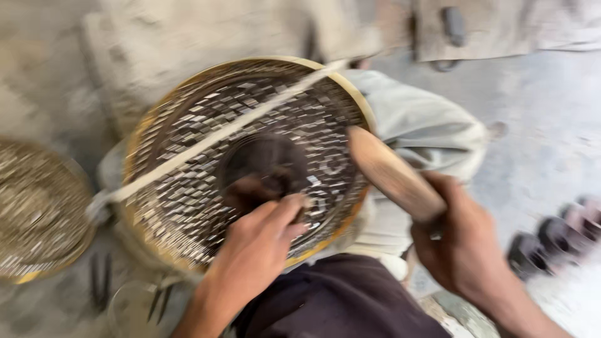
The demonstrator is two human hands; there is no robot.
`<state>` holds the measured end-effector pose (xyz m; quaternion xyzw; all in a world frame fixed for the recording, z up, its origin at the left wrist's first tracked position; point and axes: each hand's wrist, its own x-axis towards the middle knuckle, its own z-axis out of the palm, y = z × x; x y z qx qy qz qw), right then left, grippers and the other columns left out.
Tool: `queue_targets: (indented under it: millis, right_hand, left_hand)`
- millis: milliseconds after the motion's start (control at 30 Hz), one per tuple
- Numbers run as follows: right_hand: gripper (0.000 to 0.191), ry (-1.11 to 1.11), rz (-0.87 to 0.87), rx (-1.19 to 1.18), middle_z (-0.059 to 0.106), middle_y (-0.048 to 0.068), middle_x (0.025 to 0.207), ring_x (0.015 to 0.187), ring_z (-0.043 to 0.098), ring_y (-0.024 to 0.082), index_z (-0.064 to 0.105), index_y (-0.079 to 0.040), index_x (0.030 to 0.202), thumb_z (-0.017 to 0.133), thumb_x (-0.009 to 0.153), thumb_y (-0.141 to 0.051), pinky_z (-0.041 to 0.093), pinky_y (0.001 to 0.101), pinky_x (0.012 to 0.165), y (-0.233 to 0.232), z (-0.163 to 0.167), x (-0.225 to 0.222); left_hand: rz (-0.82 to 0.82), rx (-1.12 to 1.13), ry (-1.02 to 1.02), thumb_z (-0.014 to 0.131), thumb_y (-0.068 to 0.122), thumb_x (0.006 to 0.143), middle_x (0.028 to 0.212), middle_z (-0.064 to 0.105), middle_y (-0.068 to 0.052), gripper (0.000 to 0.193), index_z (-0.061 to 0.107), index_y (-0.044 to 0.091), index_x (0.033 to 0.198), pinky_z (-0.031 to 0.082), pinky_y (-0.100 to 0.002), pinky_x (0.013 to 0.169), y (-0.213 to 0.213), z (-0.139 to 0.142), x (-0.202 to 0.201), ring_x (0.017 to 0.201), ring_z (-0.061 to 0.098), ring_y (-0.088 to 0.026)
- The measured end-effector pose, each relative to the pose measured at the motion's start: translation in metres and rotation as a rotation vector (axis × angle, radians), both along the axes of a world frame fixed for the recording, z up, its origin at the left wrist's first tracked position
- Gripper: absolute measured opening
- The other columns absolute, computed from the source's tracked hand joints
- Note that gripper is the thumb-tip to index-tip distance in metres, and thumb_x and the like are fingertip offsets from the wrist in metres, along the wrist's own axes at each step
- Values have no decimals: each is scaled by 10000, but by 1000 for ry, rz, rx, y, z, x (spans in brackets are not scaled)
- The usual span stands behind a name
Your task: The person sits on the floor with a large decorated brass tray on their lap, holding a small punch against the tray's surface with one hand and striking it repeatedly with a wooden mallet in the other. They reposition the punch across the tray's patterned areas, working the metal surface, with a second finished brass plate lying on the floor beside them.
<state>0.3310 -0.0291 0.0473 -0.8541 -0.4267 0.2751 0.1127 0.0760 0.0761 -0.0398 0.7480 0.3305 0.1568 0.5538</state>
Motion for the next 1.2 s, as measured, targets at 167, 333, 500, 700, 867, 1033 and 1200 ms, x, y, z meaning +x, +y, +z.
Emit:
queue_targets:
  millis: [167, 333, 500, 700, 867, 1033, 1200]
  right_hand:
    - [452, -209, 368, 86, 692, 129, 984, 887, 683, 314, 612, -71, 1235, 611, 786, -15, 525, 446, 755, -6, 4, 8]
    - [511, -238, 407, -33, 655, 106, 935, 858, 647, 301, 609, -98, 1269, 631, 764, -22, 487, 454, 760, -12, 16, 9]
    - [544, -96, 300, -1, 627, 115, 961, 847, 633, 286, 584, -75, 1306, 632, 768, -14, 482, 454, 764, -17, 22, 10]
    - [586, -3, 207, 159, 630, 164, 990, 872, 641, 331, 552, -22, 1371, 618, 790, 1, 508, 458, 761, -31, 13, 10]
    - [604, -178, 265, 178, 724, 124, 986, 902, 692, 344, 664, -117, 1251, 657, 663, 22, 539, 469, 799, -55, -14, 26]
    - [418, -7, -423, -111, 778, 158, 813, 706, 751, 254, 647, 0, 1080, 834, 775, -218, 589, 418, 695, -73, -58, 59]
    - [555, 133, -583, -58, 768, 157, 981, 851, 712, 264, 672, -32, 1221, 849, 745, -258, 553, 435, 778, -93, -85, 60]
  left_hand:
    - [-39, 32, 146, 770, 177, 829, 945, 731, -158, 437, 649, 79, 1238, 565, -447, 631, -4, -17, 8, 768, 728, -367]
    - [-53, 136, 287, 851, 292, 751, 988, 770, -147, 565, 677, 127, 1262, 599, -403, 745, -13, -47, 3, 894, 774, -310]
    - [-81, 47, 227, 789, 300, 824, 982, 797, -56, 529, 682, 166, 1324, 619, -339, 829, -26, -90, -13, 940, 807, -149]
    - [-101, -49, 44, 777, 220, 784, 1005, 795, -84, 543, 631, 85, 1290, 649, -353, 806, -29, -155, -14, 873, 795, -175]
    - [48, -81, 60, 771, 147, 871, 894, 727, -94, 506, 620, 40, 1341, 667, -342, 768, -31, -129, -33, 817, 758, -192]
    - [631, -88, 79, 687, 64, 909, 863, 752, -164, 343, 564, -54, 1207, 644, -337, 647, -45, -27, -69, 757, 775, -203]
    - [765, -14, -61, 643, 36, 968, 983, 715, -170, 300, 524, -78, 1220, 669, -303, 711, -32, 35, -71, 864, 752, -192]
